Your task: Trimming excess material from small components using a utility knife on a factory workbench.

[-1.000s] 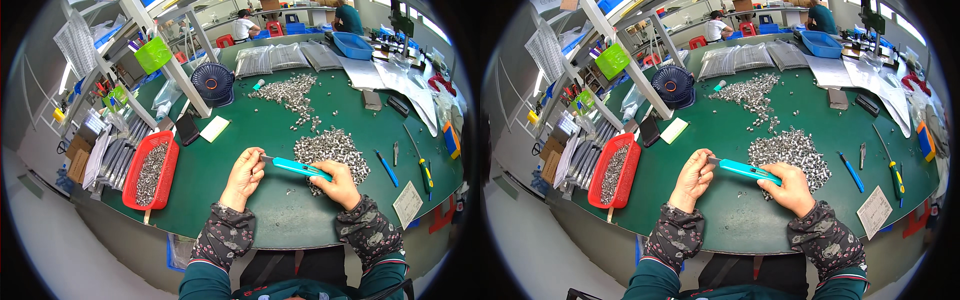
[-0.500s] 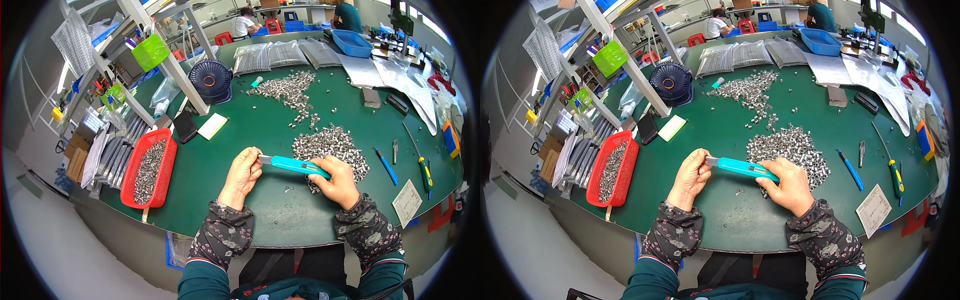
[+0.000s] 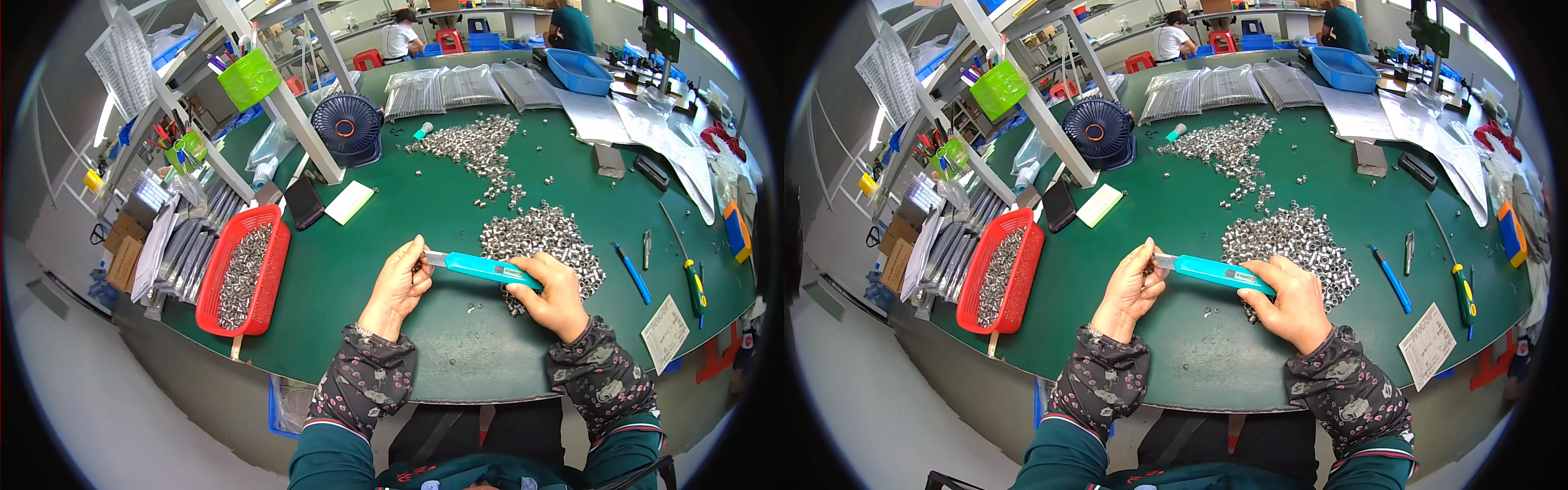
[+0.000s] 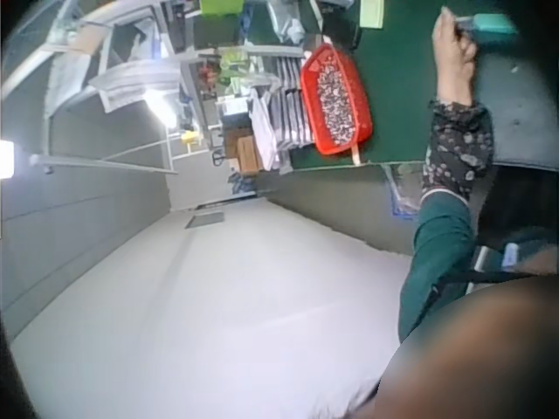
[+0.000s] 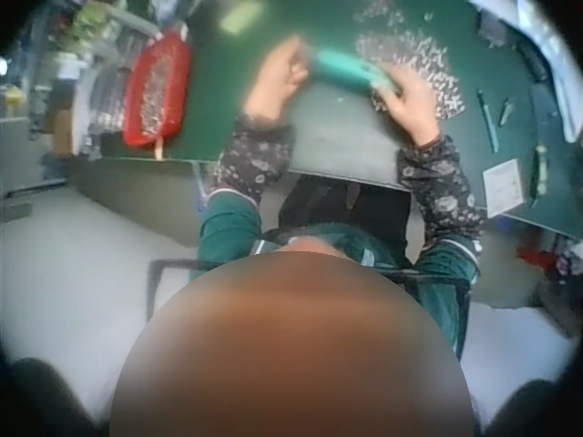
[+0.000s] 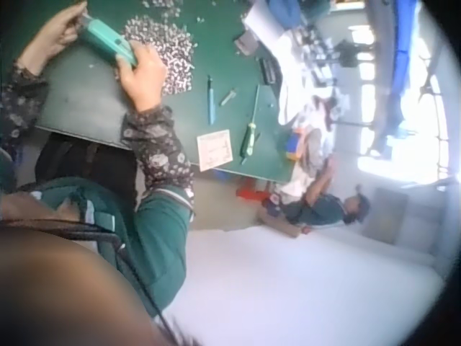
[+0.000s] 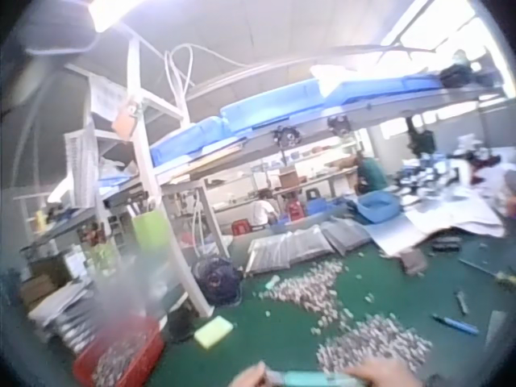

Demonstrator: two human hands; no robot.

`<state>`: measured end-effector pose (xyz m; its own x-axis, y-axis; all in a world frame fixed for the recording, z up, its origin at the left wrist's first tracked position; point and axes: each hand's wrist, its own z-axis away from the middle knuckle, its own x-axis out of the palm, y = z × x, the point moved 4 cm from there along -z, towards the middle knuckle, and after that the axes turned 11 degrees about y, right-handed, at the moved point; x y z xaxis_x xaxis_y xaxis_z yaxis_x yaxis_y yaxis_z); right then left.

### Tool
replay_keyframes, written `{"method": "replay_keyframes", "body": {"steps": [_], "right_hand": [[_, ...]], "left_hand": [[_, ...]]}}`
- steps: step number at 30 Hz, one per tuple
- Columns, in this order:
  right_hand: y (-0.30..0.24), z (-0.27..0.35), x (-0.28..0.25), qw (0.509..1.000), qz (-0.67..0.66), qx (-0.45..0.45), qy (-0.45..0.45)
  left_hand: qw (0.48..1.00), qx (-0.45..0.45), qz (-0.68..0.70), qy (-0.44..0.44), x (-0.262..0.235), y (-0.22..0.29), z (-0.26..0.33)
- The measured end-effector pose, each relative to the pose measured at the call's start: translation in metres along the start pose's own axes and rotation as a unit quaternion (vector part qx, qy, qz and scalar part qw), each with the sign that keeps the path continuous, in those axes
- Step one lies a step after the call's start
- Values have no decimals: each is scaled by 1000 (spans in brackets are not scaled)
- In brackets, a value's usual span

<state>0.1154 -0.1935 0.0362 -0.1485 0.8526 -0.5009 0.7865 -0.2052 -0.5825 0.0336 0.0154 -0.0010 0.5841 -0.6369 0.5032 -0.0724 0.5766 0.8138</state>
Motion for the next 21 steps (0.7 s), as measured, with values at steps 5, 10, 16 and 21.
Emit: {"method": "replay_keyframes", "body": {"steps": [5,10,16,21], "right_hand": [[0,-1,-1,999,-8,-30,41],[3,-3,-4,997,-29,-4,76],[4,-2,-2,999,-21,1,47],[3,-2,-1,998,-31,-2,45]], "left_hand": [[1000,-9,14,-19,-1,-1,-1],[999,-15,29,-39,-1,0,-1],[998,37,34,-34,-3,4,-3],[997,39,54,-48,0,8,-2]]}}
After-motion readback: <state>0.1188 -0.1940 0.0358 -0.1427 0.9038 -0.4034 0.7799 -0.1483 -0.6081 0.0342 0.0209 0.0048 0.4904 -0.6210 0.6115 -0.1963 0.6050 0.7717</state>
